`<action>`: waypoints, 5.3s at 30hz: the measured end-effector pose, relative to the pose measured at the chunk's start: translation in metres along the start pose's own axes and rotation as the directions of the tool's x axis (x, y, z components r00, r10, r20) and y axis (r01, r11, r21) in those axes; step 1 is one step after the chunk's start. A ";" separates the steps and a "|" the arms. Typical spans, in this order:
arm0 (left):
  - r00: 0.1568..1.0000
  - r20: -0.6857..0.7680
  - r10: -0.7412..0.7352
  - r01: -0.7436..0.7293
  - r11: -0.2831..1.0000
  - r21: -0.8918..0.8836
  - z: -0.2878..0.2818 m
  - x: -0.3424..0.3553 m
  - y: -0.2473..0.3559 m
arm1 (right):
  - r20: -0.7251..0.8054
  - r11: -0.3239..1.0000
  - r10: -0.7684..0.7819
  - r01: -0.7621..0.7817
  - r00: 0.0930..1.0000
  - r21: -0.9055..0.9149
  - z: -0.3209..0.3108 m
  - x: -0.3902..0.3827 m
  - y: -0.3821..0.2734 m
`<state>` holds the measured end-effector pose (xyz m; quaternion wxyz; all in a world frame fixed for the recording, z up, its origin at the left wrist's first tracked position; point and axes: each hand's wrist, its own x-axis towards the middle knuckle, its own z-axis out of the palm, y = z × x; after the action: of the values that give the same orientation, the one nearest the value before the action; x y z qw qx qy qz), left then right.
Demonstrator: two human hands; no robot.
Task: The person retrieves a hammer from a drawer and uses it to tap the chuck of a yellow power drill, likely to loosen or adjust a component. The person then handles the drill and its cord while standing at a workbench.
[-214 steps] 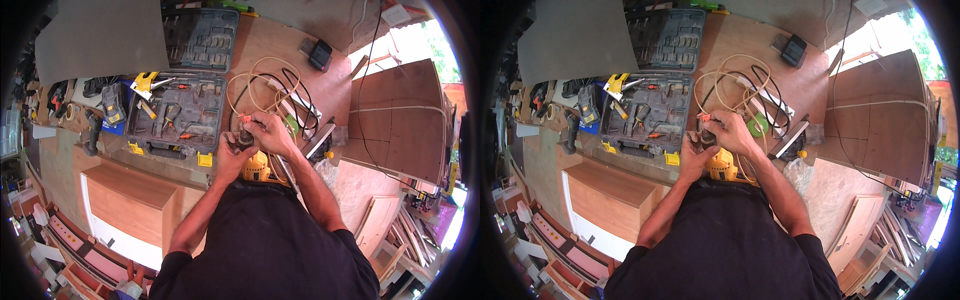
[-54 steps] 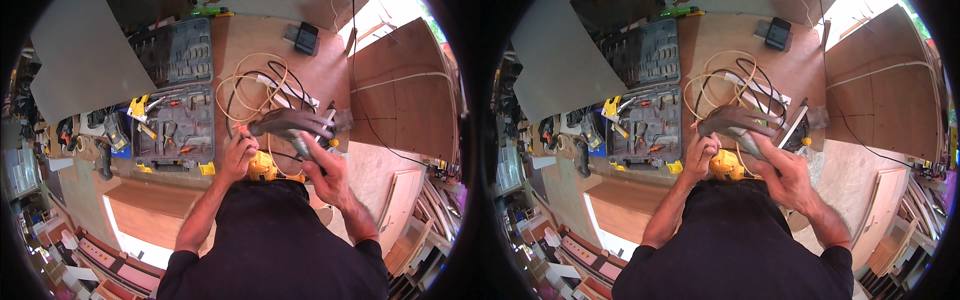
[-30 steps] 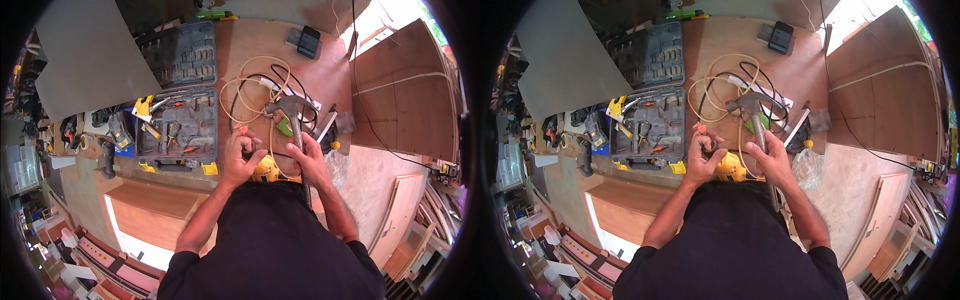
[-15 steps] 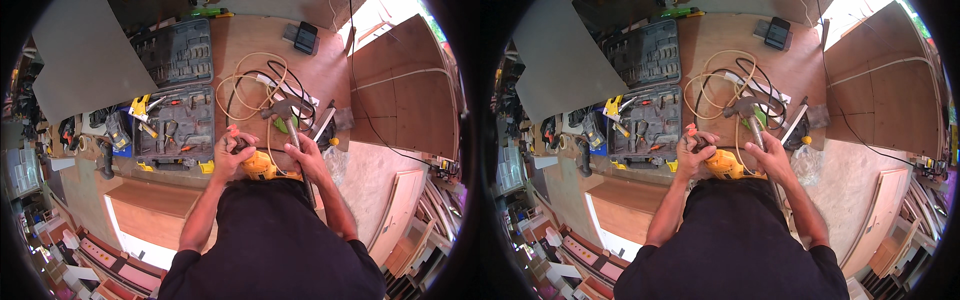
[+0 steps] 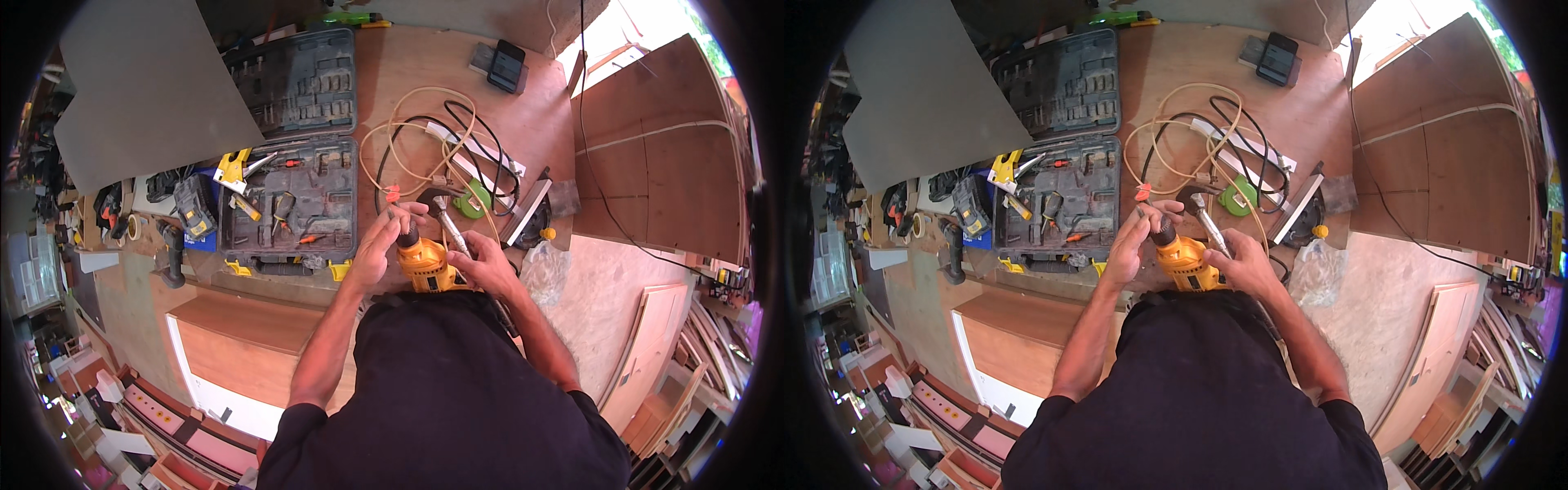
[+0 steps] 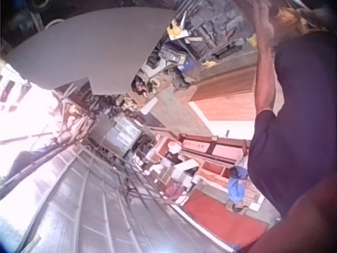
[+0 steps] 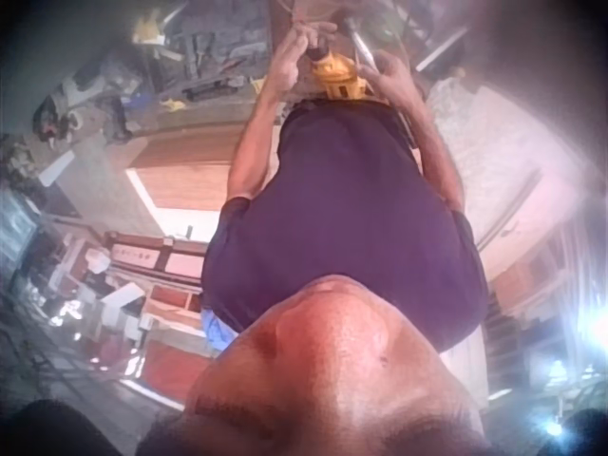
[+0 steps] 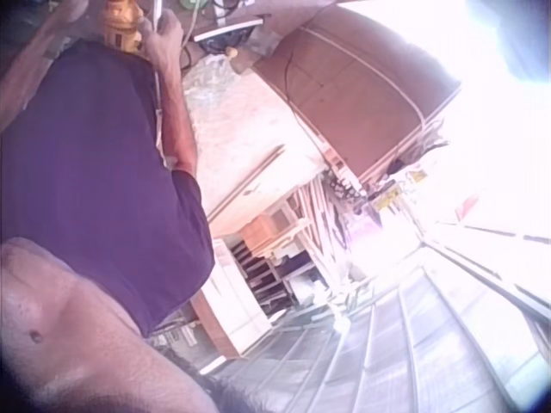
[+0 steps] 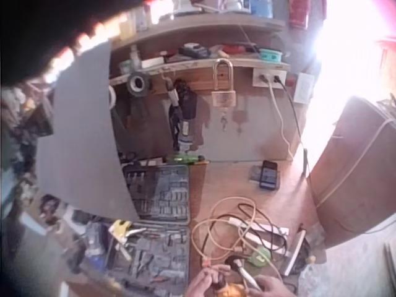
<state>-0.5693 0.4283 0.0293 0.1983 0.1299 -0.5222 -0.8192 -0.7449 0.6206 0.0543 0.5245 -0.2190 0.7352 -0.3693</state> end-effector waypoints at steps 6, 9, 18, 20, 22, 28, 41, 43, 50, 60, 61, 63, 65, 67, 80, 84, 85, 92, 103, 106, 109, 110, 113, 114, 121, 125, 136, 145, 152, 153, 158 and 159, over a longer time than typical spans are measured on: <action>1.000 -0.012 0.012 -0.011 0.996 0.084 -0.001 0.002 -0.007 | -0.034 0.998 0.058 -0.057 0.998 0.027 0.000 -0.009 -0.003; 1.000 -0.003 -0.006 0.006 0.992 0.124 -0.002 0.004 -0.007 | -0.082 0.993 0.061 -0.052 0.995 0.103 0.000 -0.011 0.002; 1.000 -0.008 -0.006 0.008 0.985 0.171 -0.006 0.004 -0.020 | -0.129 0.990 0.031 -0.013 0.991 0.140 -0.008 -0.016 0.007; 1.000 0.000 -0.006 0.006 0.985 0.171 -0.006 0.005 -0.018 | -0.130 0.992 0.020 -0.003 0.991 0.127 -0.008 -0.018 0.005; 1.000 0.010 -0.002 0.000 0.982 0.187 -0.006 0.007 -0.014 | -0.127 0.992 0.011 0.006 0.992 0.130 -0.008 -0.019 0.005; 0.999 -0.017 0.042 -0.034 0.944 0.329 0.001 0.009 -0.010 | -0.078 0.992 0.016 -0.006 0.997 0.122 -0.006 -0.024 -0.001; 0.980 -0.010 0.198 -0.151 0.778 0.610 0.014 0.006 -0.026 | -0.165 0.899 -0.428 0.400 0.888 -0.179 -0.051 -0.073 -0.092; 0.982 0.014 0.187 -0.153 0.758 0.634 0.017 0.005 -0.023 | -0.115 0.820 -0.518 0.453 0.848 -0.350 -0.056 -0.075 -0.098; 0.977 0.028 0.212 -0.190 0.801 0.568 0.018 0.000 -0.024 | -0.117 0.858 -0.473 0.427 0.873 -0.286 -0.071 -0.080 -0.105; 0.973 0.074 0.221 -0.221 0.772 0.596 0.016 0.002 -0.018 | -0.110 0.904 -0.395 0.365 0.912 -0.223 -0.065 -0.083 -0.101; 0.962 0.117 0.247 -0.267 0.761 0.592 0.017 0.004 -0.015 | -0.193 0.916 -0.400 0.381 0.896 -0.128 -0.064 -0.084 -0.100; 0.968 0.101 0.229 -0.244 0.774 0.584 0.018 0.002 -0.016 | -0.250 0.916 -0.402 0.390 0.881 -0.098 -0.060 -0.090 -0.097; 0.970 0.086 0.230 -0.235 0.769 0.595 0.020 0.005 -0.015 | -0.214 0.821 -0.557 0.492 0.803 -0.289 -0.059 -0.083 -0.080; 0.973 0.055 0.225 -0.210 0.753 0.623 0.018 0.001 -0.013 | -0.056 0.854 -0.421 0.375 0.905 -0.360 -0.058 -0.083 -0.083; 0.971 -0.086 0.222 -0.203 0.961 0.186 0.025 0.000 -0.028 | -0.189 0.980 -0.157 0.177 0.969 0.096 -0.025 -0.014 -0.043; 0.951 -0.194 0.241 -0.226 0.969 0.098 0.034 -0.002 -0.031 | -0.010 0.941 -0.078 0.077 0.997 0.330 -0.006 0.024 -0.015; 0.949 -0.191 0.250 -0.230 0.966 0.121 0.035 -0.002 -0.032 | 0.006 0.926 -0.120 0.109 0.993 0.362 -0.001 0.032 -0.010; 0.978 -0.182 -0.101 0.091 0.994 -0.065 0.032 -0.001 -0.005 | 0.264 0.955 -0.104 0.022 0.959 0.297 0.001 0.038 -0.034; 0.992 -0.111 -0.062 0.077 0.988 0.135 0.001 -0.006 -0.003 | 0.250 0.865 -0.159 0.013 0.955 0.501 0.015 0.044 -0.046; 0.995 -0.092 -0.036 0.042 0.998 0.054 0.005 -0.006 0.001 | 0.251 0.902 -0.118 -0.001 0.961 0.431 0.012 0.042 -0.054; 0.994 -0.092 0.054 -0.047 0.996 0.074 0.016 -0.007 -0.001 | 0.142 0.935 -0.165 0.109 0.976 0.338 0.017 0.046 -0.051; 0.992 -0.089 0.092 -0.083 0.992 0.098 0.019 -0.007 -0.002 | 0.064 0.940 -0.209 0.182 0.976 0.290 0.023 0.050 -0.040; 0.989 -0.071 0.132 -0.127 0.989 0.075 0.008 -0.012 -0.014 | -0.077 0.942 -0.322 0.327 0.944 0.077 0.031 0.046 -0.044; 0.989 -0.076 0.129 -0.119 0.984 0.131 0.011 -0.010 -0.012 | -0.107 0.934 -0.355 0.357 0.929 -0.004 0.032 0.044 -0.046; 0.992 -0.059 0.109 -0.084 0.940 0.331 0.017 0.006 0.000 | -0.126 0.940 -0.304 0.276 0.944 -0.200 0.030 0.040 -0.056; 0.991 -0.044 0.125 -0.099 0.918 0.385 0.018 0.009 0.000 | -0.109 0.947 -0.296 0.276 0.949 -0.167 0.024 0.034 -0.062; 0.996 -0.021 0.090 -0.078 0.938 0.339 0.011 0.009 -0.017 | -0.116 0.920 -0.348 0.363 0.930 0.146 0.025 0.047 -0.038; 0.957 -0.115 0.265 -0.203 0.901 0.384 0.029 0.011 -0.039 | -0.251 0.912 -0.380 0.315 0.890 -0.262 -0.028 -0.017 -0.050; 0.947 -0.058 0.315 -0.242 0.822 0.515 0.031 0.006 -0.036 | 0.052 0.850 -0.411 0.403 0.910 -0.340 -0.062 -0.081 -0.092; 0.948 -0.061 0.313 -0.233 0.810 0.539 0.031 0.005 -0.036 | 0.097 0.816 -0.430 0.433 0.898 -0.383 -0.061 -0.083 -0.093; 0.917 0.036 0.396 -0.361 0.792 0.492 0.026 0.008 -0.037 | -0.002 0.873 -0.423 0.407 0.906 -0.269 -0.065 -0.094 -0.116; 0.919 0.032 0.392 -0.355 0.794 0.493 0.026 0.008 -0.037 | -0.053 0.881 -0.442 0.423 0.895 -0.214 -0.066 -0.100 -0.122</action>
<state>-0.5940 0.4596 0.0067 0.3353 0.0995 -0.7200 -0.5993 -0.7789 0.6349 0.2213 0.3668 -0.4097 0.7260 -0.4129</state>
